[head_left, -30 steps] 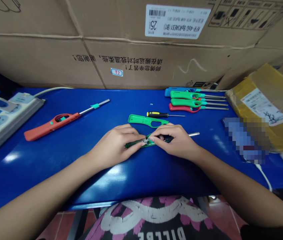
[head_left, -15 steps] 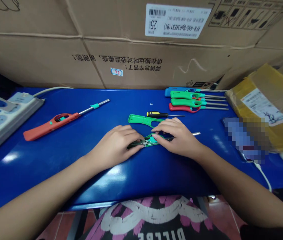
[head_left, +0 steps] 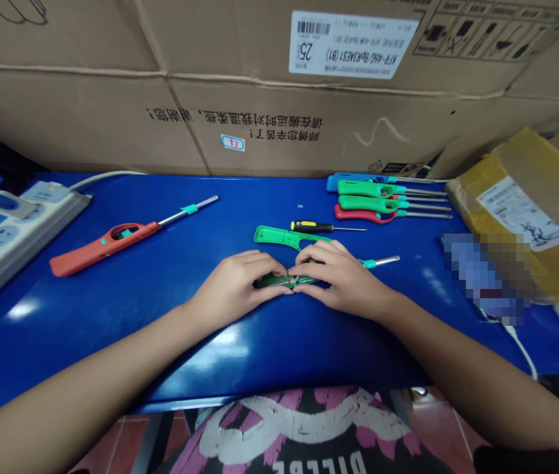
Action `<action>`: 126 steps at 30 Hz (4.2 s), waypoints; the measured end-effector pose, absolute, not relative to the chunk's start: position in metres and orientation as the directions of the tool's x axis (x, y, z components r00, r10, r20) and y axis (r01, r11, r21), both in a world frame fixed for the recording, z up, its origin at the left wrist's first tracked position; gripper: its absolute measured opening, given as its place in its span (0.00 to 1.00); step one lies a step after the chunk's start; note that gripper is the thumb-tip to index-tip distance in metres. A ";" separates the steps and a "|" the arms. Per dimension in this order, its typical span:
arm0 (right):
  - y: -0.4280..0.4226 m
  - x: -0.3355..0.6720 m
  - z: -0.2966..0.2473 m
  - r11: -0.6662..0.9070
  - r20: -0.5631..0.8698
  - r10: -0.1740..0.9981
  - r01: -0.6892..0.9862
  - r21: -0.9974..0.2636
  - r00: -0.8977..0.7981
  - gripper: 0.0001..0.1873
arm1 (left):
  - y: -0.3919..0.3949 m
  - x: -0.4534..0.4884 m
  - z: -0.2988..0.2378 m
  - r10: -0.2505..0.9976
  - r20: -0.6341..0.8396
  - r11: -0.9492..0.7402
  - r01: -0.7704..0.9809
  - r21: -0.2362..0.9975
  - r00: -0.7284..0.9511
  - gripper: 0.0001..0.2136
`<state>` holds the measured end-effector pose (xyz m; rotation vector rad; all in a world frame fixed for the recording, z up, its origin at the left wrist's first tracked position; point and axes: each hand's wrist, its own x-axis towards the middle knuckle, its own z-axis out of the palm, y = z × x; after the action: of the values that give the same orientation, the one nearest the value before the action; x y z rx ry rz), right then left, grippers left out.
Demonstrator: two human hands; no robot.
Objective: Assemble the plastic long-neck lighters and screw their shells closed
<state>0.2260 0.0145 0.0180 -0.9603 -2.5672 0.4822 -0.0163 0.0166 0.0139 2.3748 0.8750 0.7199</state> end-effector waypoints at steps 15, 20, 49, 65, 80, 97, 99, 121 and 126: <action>0.014 0.223 0.013 0.644 0.202 0.739 0.586 -0.492 -0.643 0.13 | 0.019 -0.024 0.031 0.720 0.172 -0.669 0.607 0.430 0.672 0.07; 0.016 0.228 0.022 0.601 0.230 0.770 0.555 -0.576 -0.595 0.13 | 0.017 -0.027 0.037 0.742 0.157 -0.666 0.689 0.285 0.652 0.07; 0.029 0.249 0.029 0.286 -0.045 0.885 0.616 -0.734 -0.464 0.12 | 0.012 -0.015 0.020 0.532 0.276 -0.843 0.532 0.082 0.800 0.14; 0.029 0.250 0.029 0.262 -0.031 0.905 0.613 -0.745 -0.424 0.09 | 0.020 -0.019 0.014 0.498 0.363 -0.866 0.471 0.168 0.788 0.14; 0.031 0.248 0.027 0.181 -0.103 0.916 0.628 -0.757 -0.388 0.10 | 0.025 -0.021 0.009 0.518 0.392 -0.855 0.444 0.269 0.760 0.13; 0.033 0.255 0.033 0.111 -0.179 0.910 0.636 -0.764 -0.373 0.09 | 0.041 -0.028 0.013 0.716 0.235 -0.634 0.470 0.614 0.658 0.09; 0.033 0.255 0.032 0.105 -0.184 0.909 0.631 -0.768 -0.375 0.09 | 0.043 -0.029 0.013 0.720 0.211 -0.616 0.469 0.633 0.661 0.09; 0.036 0.259 0.030 0.128 -0.170 0.898 0.611 -0.782 -0.406 0.10 | 0.064 -0.053 0.028 0.684 -0.009 -0.404 0.389 0.828 0.730 0.07; 0.036 0.257 0.030 0.137 -0.156 0.901 0.607 -0.783 -0.405 0.10 | 0.057 -0.051 0.032 0.696 -0.006 -0.427 0.421 0.800 0.718 0.08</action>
<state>0.2574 0.0361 0.0304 -1.4548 -2.0691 1.1522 -0.0508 0.0573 0.0315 2.0803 0.8472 0.4156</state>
